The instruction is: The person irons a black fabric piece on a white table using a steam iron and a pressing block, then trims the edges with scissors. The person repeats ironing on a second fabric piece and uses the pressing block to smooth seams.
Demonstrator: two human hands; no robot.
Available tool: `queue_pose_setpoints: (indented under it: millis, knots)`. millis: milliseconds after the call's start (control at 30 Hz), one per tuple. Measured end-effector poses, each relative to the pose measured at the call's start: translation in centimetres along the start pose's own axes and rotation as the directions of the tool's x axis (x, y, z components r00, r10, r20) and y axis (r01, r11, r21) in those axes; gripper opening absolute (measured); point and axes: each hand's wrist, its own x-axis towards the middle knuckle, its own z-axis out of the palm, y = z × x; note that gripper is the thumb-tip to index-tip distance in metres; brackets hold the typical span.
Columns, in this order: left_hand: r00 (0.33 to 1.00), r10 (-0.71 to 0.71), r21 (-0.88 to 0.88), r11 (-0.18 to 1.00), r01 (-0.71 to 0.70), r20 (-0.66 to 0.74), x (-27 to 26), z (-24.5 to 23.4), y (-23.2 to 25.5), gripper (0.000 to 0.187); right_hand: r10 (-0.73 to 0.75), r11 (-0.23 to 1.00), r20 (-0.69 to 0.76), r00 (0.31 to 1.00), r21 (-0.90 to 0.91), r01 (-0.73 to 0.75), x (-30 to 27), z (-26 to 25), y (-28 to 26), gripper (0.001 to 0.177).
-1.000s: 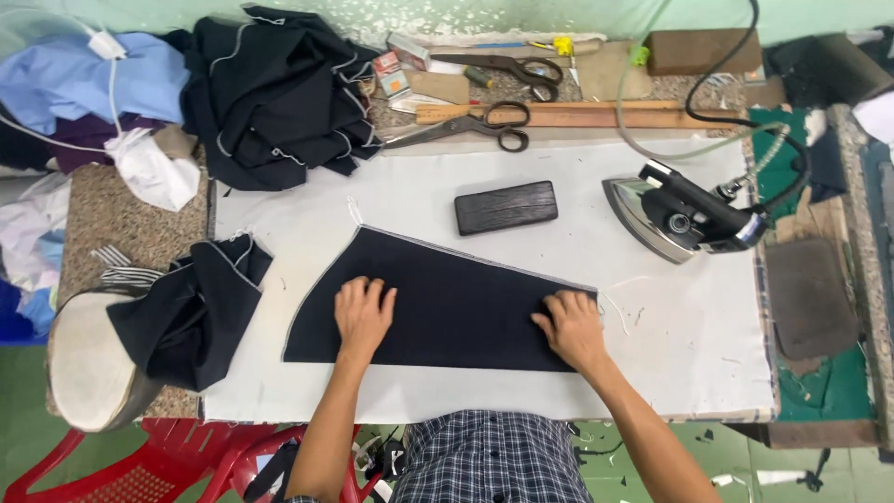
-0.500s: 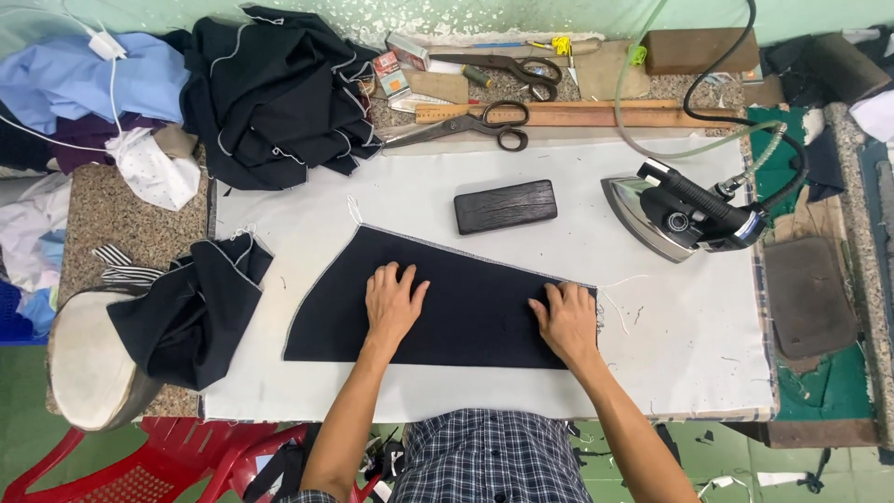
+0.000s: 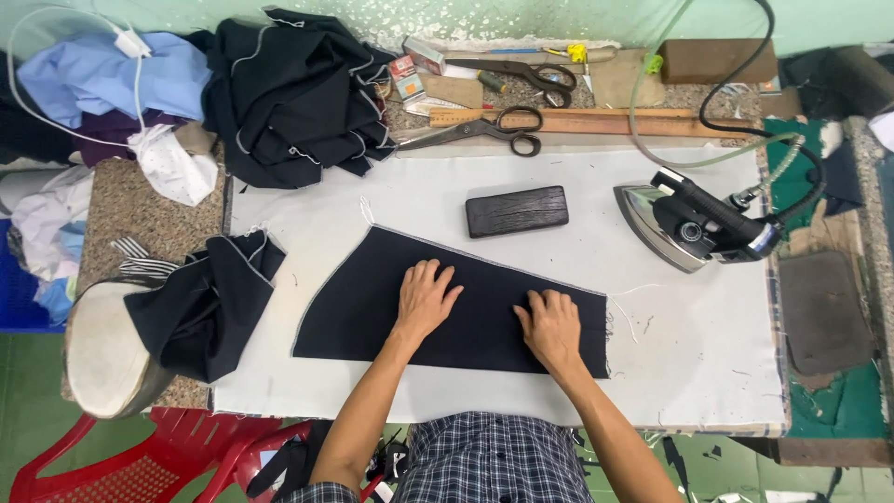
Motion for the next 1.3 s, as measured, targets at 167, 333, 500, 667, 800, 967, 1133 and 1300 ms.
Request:
queue_pose_setpoints:
  millis: [167, 333, 500, 667, 800, 967, 1133, 1300]
  knots:
    - [0.999, 0.002, -0.014, 1.000, -0.003, -0.042, 1.0, 0.4, -0.3, 0.040, 0.103, 0.994, -0.039, 0.994, -0.037, -0.105, -0.7, -0.9, 3.4, 0.037]
    - [0.997, -0.006, -0.039, 0.999, 0.002, -0.081, 7.3, 0.0, 1.7, 0.042, 0.156, 0.975, -0.193, 0.969, -0.128, -0.183, -1.8, -3.5, 12.1, 0.038]
    - [0.923, -0.066, -0.081, 0.991, 0.104, 0.380, 14.8, 2.6, 3.9, 0.075, -0.023, 0.927, -0.420, 0.907, -0.350, -0.138, 2.3, -12.9, 19.0, 0.050]
    - [0.926, -0.114, -0.046, 0.989, 0.140, 0.361, 15.3, 5.0, 4.7, 0.074, -0.149, 0.914, -0.331, 0.932, -0.405, 0.002, 5.0, -15.9, 24.1, 0.083]
    - [0.971, -0.167, -0.130, 0.973, 0.191, 0.172, 11.5, 3.8, 9.1, 0.073, -0.204, 0.932, -0.190, 0.960, -0.339, 0.130, 5.5, -15.2, 26.7, 0.086]
    - [0.983, -0.164, -0.045, 0.985, 0.168, 0.077, 4.0, 2.6, 18.3, 0.068, -0.236, 0.900, -0.061, 0.970, -0.391, 0.194, 7.5, -16.8, 28.8, 0.052]
    - [0.901, -0.293, 0.033, 0.954, 0.298, 0.321, -0.3, 5.0, 25.7, 0.069, -0.053, 0.994, 0.394, 0.918, -0.066, 0.086, 15.3, -18.0, 26.4, 0.053]
    - [0.778, -0.324, -0.055, 0.908, 0.416, 0.539, 0.9, 3.7, 29.3, 0.075, 0.069, 0.951, 0.581, 0.811, 0.207, -0.228, 19.7, -15.9, 23.9, 0.058]
